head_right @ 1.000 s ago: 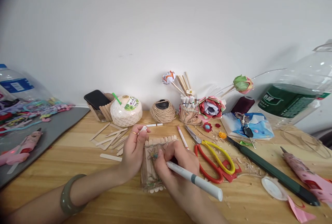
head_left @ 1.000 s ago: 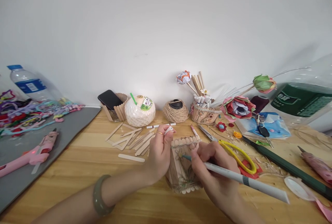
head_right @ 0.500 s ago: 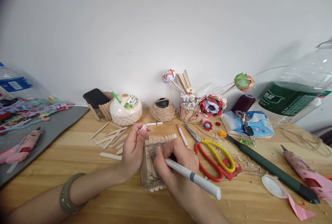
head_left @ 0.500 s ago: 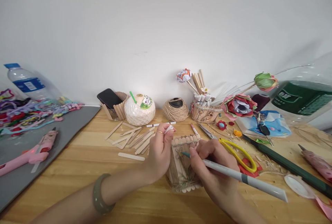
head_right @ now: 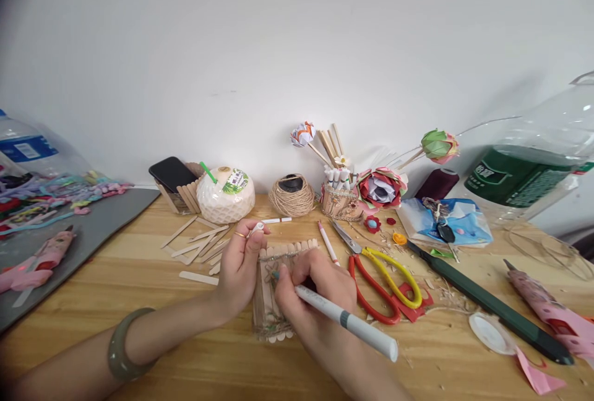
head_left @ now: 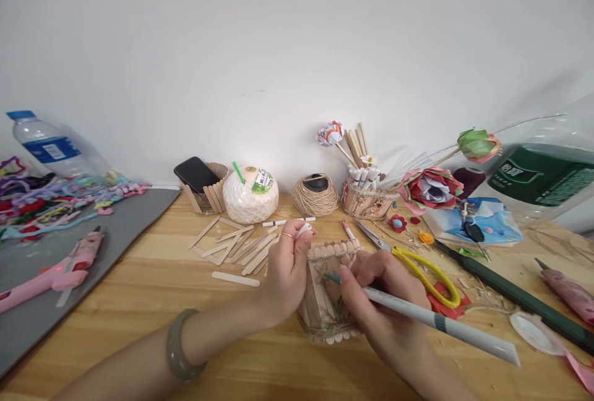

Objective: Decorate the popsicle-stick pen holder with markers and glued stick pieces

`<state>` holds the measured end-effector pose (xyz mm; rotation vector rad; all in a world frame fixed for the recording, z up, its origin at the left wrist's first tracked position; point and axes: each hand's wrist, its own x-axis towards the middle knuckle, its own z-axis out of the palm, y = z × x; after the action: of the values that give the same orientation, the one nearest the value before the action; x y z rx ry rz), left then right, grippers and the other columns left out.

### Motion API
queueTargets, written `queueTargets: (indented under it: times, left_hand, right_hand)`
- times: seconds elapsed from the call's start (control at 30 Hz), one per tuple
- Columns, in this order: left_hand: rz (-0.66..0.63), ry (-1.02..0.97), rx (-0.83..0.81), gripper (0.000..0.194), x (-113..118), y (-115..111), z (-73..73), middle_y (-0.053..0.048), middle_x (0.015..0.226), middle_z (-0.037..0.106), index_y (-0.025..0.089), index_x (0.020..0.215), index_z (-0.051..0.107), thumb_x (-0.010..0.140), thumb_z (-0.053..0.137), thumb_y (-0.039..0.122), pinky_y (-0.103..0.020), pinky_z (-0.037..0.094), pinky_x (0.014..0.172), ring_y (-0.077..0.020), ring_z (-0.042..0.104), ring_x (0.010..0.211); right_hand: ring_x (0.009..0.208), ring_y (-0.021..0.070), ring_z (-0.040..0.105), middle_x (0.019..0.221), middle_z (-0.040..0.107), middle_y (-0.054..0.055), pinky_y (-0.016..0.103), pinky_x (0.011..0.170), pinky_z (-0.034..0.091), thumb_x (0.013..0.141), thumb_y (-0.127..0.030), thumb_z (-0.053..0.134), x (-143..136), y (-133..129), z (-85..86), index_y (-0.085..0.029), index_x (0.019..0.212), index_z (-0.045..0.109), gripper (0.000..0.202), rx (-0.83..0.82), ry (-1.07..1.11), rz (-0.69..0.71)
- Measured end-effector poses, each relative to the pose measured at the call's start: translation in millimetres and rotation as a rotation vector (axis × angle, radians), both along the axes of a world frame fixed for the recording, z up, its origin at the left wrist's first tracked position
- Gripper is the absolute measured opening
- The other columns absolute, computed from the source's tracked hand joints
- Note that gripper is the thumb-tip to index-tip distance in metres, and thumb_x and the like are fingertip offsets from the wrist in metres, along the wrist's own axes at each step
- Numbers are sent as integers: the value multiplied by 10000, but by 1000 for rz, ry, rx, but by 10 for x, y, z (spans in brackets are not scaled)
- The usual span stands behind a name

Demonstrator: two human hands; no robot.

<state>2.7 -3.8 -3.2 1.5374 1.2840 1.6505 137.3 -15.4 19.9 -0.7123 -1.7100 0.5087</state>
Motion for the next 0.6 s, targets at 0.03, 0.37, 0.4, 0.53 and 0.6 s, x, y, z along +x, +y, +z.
queueTargets:
  times: [0.03, 0.37, 0.4, 0.53, 0.6]
  left_hand:
    - [0, 3, 3, 237, -1, 0, 1, 39, 689, 531, 214, 905, 509, 952, 373, 402, -221, 379, 601, -119, 487, 608]
    - [6, 21, 3, 267, -1, -1, -6, 43, 648, 497, 212, 890, 509, 949, 362, 427, -228, 364, 565, -120, 457, 564]
    - [5, 19, 3, 260, -1, 0, -8, 45, 651, 496, 213, 892, 507, 950, 364, 422, -227, 364, 568, -118, 455, 567]
    - [4, 12, 0, 238, -2, 8, -12, 53, 641, 481, 218, 893, 505, 953, 371, 406, -218, 356, 564, -110, 440, 563]
    - [4, 11, 3, 237, -1, 10, -13, 56, 631, 473, 217, 885, 505, 954, 373, 402, -218, 349, 550, -107, 430, 550]
  right_hand:
    - [442, 81, 338, 544, 367, -88, 215, 424, 291, 821, -80, 556, 4, -1, -4, -235, 672, 342, 303, -19, 9, 11]
    - [449, 77, 324, 554, 350, -90, 210, 432, 283, 830, -81, 547, 2, 4, -6, -233, 671, 332, 308, -8, -11, 13]
    - [453, 78, 330, 555, 357, -89, 210, 435, 288, 830, -84, 551, 6, 2, -9, -233, 671, 334, 307, -11, -17, 12]
    - [452, 81, 320, 552, 347, -91, 214, 431, 280, 832, -91, 558, 29, -7, -34, -235, 678, 338, 305, -49, 2, 24]
    - [446, 81, 310, 545, 337, -94, 217, 430, 274, 835, -88, 556, 36, -8, -47, -236, 678, 337, 308, -66, 32, 23]
